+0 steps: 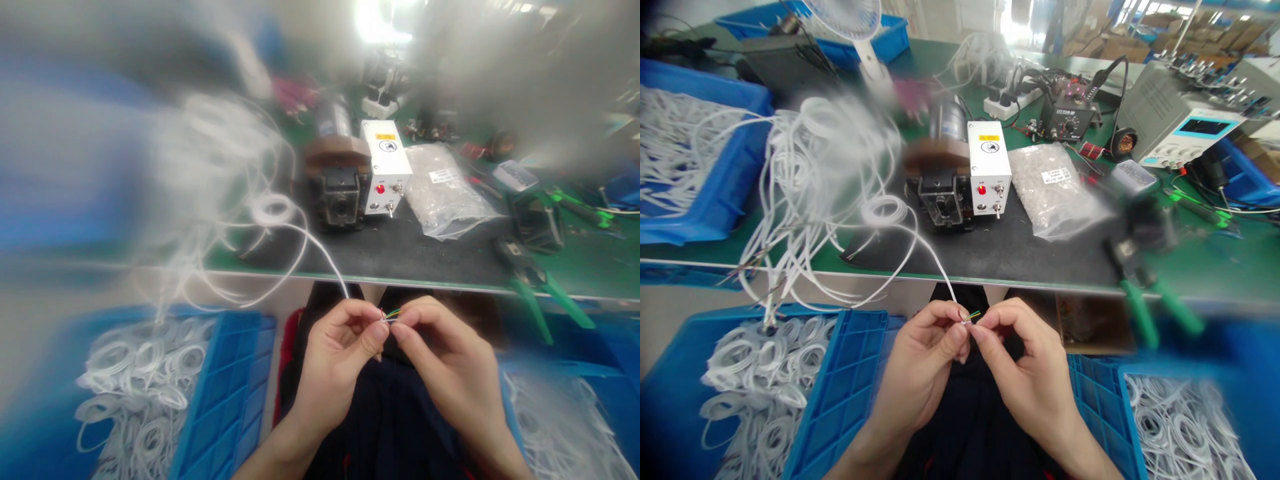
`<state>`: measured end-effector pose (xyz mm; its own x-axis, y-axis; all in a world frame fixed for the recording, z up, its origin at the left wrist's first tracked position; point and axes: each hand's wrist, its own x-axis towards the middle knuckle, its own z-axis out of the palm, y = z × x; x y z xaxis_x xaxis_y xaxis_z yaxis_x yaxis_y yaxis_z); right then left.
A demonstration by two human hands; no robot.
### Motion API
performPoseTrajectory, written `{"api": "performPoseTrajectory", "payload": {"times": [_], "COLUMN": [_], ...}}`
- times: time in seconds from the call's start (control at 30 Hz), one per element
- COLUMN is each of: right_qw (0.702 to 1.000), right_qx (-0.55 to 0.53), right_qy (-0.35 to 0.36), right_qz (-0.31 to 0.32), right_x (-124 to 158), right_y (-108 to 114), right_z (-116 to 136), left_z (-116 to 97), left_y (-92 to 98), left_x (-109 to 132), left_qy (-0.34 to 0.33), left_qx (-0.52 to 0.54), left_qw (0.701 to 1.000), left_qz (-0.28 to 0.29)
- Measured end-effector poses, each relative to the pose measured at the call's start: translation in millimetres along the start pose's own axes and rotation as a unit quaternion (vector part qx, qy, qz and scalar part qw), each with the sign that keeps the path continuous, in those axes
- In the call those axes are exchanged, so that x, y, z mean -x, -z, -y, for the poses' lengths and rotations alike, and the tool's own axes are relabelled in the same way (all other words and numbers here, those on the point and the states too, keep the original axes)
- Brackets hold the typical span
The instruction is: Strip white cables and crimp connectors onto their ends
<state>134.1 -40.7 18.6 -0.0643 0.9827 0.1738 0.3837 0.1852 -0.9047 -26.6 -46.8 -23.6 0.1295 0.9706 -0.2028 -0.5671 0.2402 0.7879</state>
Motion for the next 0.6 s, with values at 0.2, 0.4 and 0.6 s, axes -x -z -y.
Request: {"api": "performPoseTrajectory", "payload": {"times": [0.2,0.4,0.6], "right_qw": [0.999,0.998,0.992], "right_qx": [-0.039,-0.061,-0.110], "right_qy": [-0.019,-0.021,-0.061], "right_qz": [0.007,0.012,0.000], "right_x": [1.8,0.2,-2.6], "right_y": [-1.3,-0.7,-2.7], "right_z": [-6.9,-4.0,3.5], "left_z": [-4.5,-2.2,-5.3], "left_y": [-2.4,-2.7,-6.1], "left_x": [0.0,2.0,1.7], "left_qy": [0.061,-0.008,-0.099], "left_qx": [0.005,-0.066,-0.172], "left_qw": [0.998,0.998,0.980], "left_qz": [0.016,-0.014,-0.022]}}
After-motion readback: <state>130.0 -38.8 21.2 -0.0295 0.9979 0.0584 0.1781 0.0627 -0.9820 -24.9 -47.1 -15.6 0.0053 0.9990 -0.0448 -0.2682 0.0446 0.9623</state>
